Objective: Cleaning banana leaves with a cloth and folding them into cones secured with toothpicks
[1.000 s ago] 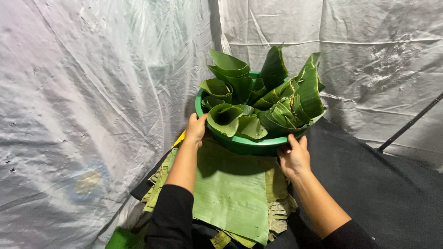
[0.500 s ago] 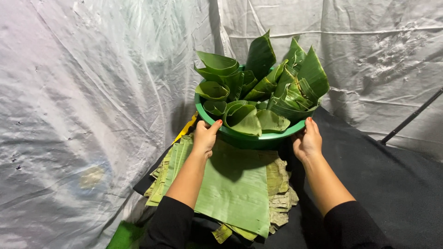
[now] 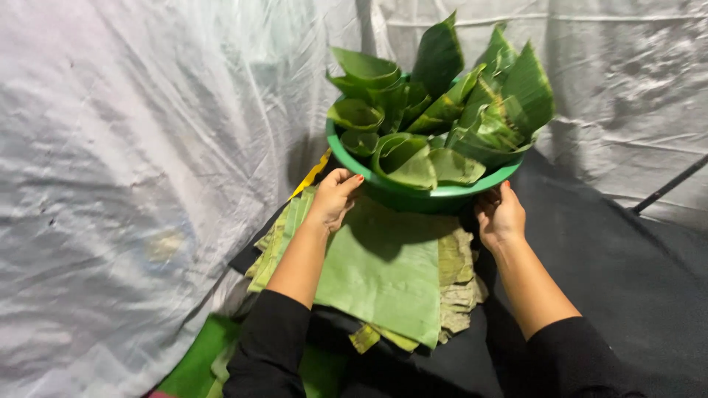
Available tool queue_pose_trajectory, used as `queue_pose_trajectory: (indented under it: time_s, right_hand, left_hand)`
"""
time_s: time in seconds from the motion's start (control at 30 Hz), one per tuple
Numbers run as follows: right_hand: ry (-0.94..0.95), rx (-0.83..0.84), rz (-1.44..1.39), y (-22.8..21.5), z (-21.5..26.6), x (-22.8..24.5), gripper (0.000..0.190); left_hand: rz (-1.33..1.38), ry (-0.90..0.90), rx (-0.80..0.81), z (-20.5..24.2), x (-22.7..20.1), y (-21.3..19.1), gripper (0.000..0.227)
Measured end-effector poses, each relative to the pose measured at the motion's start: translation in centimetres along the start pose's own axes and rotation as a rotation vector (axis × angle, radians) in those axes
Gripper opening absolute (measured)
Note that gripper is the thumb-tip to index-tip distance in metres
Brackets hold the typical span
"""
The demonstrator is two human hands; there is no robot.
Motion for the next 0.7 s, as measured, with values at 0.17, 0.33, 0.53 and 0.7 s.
queue_pose_trajectory:
  time_s: [0.17,0.33,0.53,0.7]
  right_hand:
    - [0.017,0.022,0.021,-0.1,4.2,-1.2,0.025]
    - [0.056,0.14,0.067,2.1,13.1,0.4,0.034]
    - [0.064,0.254,0.251,2.4,20.5,-0.6,0.042]
    - [-0.619,0.453,1.073,1.0,23.5,-1.3,0.048]
  left_hand:
    - [-0.09,0.083,0.024,2.5,0.5,-3.8,0.035]
    - [-0.429,0.173,-0.002,5.7,1.4,-9.5,0.037]
    - [-0.617,0.099,-0.134,10.8,2.6,-12.5,0.031]
    - [-1.014,0.149,-0.327,15.0,1.6,-12.7,0.049]
Point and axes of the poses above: each hand's wrist, its own z-axis away from the middle knuckle, its own y-axis out of the palm, x = y × z, the point moved 4 cm from there along -z, towards the middle knuckle, and after that the axes turned 1 degree about -x, right-handed, at the moved point
